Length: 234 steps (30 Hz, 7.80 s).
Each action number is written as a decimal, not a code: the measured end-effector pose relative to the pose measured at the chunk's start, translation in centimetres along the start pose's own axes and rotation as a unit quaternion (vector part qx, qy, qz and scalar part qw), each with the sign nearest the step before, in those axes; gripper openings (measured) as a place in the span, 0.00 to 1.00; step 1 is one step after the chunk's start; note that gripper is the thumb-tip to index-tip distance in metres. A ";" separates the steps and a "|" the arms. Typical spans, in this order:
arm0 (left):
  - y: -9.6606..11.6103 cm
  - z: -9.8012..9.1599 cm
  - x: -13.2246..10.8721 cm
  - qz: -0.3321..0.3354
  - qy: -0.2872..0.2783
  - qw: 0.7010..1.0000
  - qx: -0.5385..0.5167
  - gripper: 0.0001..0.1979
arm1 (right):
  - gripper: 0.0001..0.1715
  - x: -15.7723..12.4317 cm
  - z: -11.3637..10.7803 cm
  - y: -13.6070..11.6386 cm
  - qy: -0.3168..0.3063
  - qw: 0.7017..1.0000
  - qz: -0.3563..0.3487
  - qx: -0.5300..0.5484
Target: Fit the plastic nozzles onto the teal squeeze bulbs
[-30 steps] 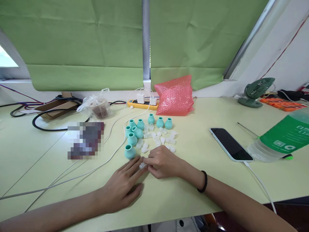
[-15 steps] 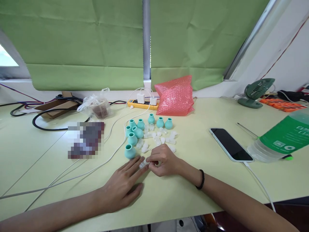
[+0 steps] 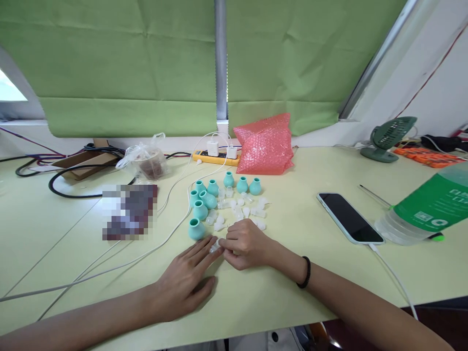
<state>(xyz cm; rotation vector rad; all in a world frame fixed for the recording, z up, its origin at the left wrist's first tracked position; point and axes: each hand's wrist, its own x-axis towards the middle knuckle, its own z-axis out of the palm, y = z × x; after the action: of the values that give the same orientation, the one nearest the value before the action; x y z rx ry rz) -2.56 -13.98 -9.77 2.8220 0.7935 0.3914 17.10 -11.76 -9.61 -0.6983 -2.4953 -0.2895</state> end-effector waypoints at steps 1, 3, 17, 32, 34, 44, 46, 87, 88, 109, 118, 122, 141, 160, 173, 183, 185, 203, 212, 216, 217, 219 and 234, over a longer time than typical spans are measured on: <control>0.0 0.0 0.0 0.001 0.000 1.000 -0.001 0.25 | 0.08 0.0 0.0 0.0 -0.003 1.000 0.002 0.003; 0.0 0.0 0.1 0.002 -0.001 1.000 0.000 0.25 | 0.08 0.0 0.0 -0.1 -0.007 1.000 0.014 0.021; -0.1 0.1 0.2 0.027 0.064 0.998 -0.011 0.10 | 0.20 1.2 -1.8 -0.4 -0.101 0.961 0.116 0.228; -0.4 -0.2 0.1 -0.123 0.111 0.960 -0.225 0.04 | 0.16 1.0 -1.1 -0.9 0.023 0.952 0.144 0.270; -0.4 -0.3 0.1 -0.127 0.112 0.957 -0.236 0.03 | 0.16 0.9 -1.1 -1.0 0.028 0.952 0.144 0.270; -0.2 -0.6 0.1 -0.124 0.116 0.952 -0.254 0.02 | 0.15 0.9 -1.3 -0.6 0.016 0.952 0.102 0.287; -0.2 -0.5 0.1 -0.119 0.125 0.954 -0.247 0.02 | 0.15 0.9 -1.3 -0.6 0.033 0.953 0.097 0.285; -1.2 -0.8 0.9 -0.192 0.237 0.920 -0.246 0.12 | 0.14 1.3 -1.1 -0.9 0.169 0.941 0.167 0.240; -1.1 -0.9 0.9 -0.190 0.241 0.918 -0.250 0.12 | 0.14 1.3 -1.1 -0.9 0.167 0.943 0.164 0.237; -1.2 -0.9 1.0 -0.204 0.184 0.915 -0.296 0.10 | 0.13 0.7 -0.5 -0.3 0.051 0.960 0.142 0.237; -1.1 -1.0 0.9 -0.175 0.189 0.936 -0.240 0.08 | 0.16 1.1 -0.8 -0.8 -0.014 0.912 0.244 0.329; -1.1 -0.9 0.8 -0.162 0.183 0.944 -0.222 0.09 | 0.19 1.2 -0.8 -0.9 -0.058 0.852 0.330 0.401; -0.9 -0.6 0.6 -0.118 0.150 0.966 -0.173 0.10 | 0.21 1.7 -1.1 -0.9 -0.141 0.718 0.423 0.534; -0.8 -0.4 0.4 -0.074 0.163 0.976 -0.128 0.10 | 0.21 1.6 -1.0 -0.7 -0.180 0.603 0.482 0.610; -0.8 -0.2 0.3 -0.057 0.155 0.980 -0.107 0.11 | 0.21 1.8 -1.2 -0.7 -0.211 0.541 0.515 0.630; -1.0 0.0 0.2 -0.049 0.157 0.980 -0.112 0.12 | 0.22 1.9 -1.4 -0.8 -0.236 0.524 0.511 0.640; -0.9 0.0 0.1 -0.050 0.159 0.980 -0.112 0.11 | 0.22 1.9 -1.3 -0.8 -0.239 0.521 0.511 0.641; -0.8 -0.2 0.4 -0.048 0.161 0.979 -0.117 0.11 | 0.27 1.6 -0.8 -0.8 -0.264 0.473 0.499 0.677; -0.7 -0.7 0.7 -0.111 0.197 0.953 -0.203 0.10 | 0.30 2.1 -1.1 -1.1 -0.181 0.635 0.524 0.538; -0.8 -1.1 1.0 -0.203 0.220 0.912 -0.281 0.09 | 0.19 1.7 -0.7 -0.4 0.006 0.868 0.429 0.251; -0.8 -1.2 1.0 -0.220 0.222 0.902 -0.298 0.09 | 0.16 1.6 -0.5 -0.2 0.025 0.905 0.386 0.177; -0.9 -1.3 1.1 -0.245 0.221 0.887 -0.323 0.10 | 0.14 1.2 0.0 0.1 0.019 0.946 0.317 0.069; -1.2 -1.3 1.1 -0.272 0.196 0.875 -0.351 0.12 | 0.08 1.2 -0.1 0.4 0.137 0.931 0.266 0.211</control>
<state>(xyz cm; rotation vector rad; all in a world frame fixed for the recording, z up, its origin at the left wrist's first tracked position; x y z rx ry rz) -2.59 -12.25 -8.57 1.7741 1.1746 0.9376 16.51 -11.01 -8.86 -1.0241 -1.9160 0.3192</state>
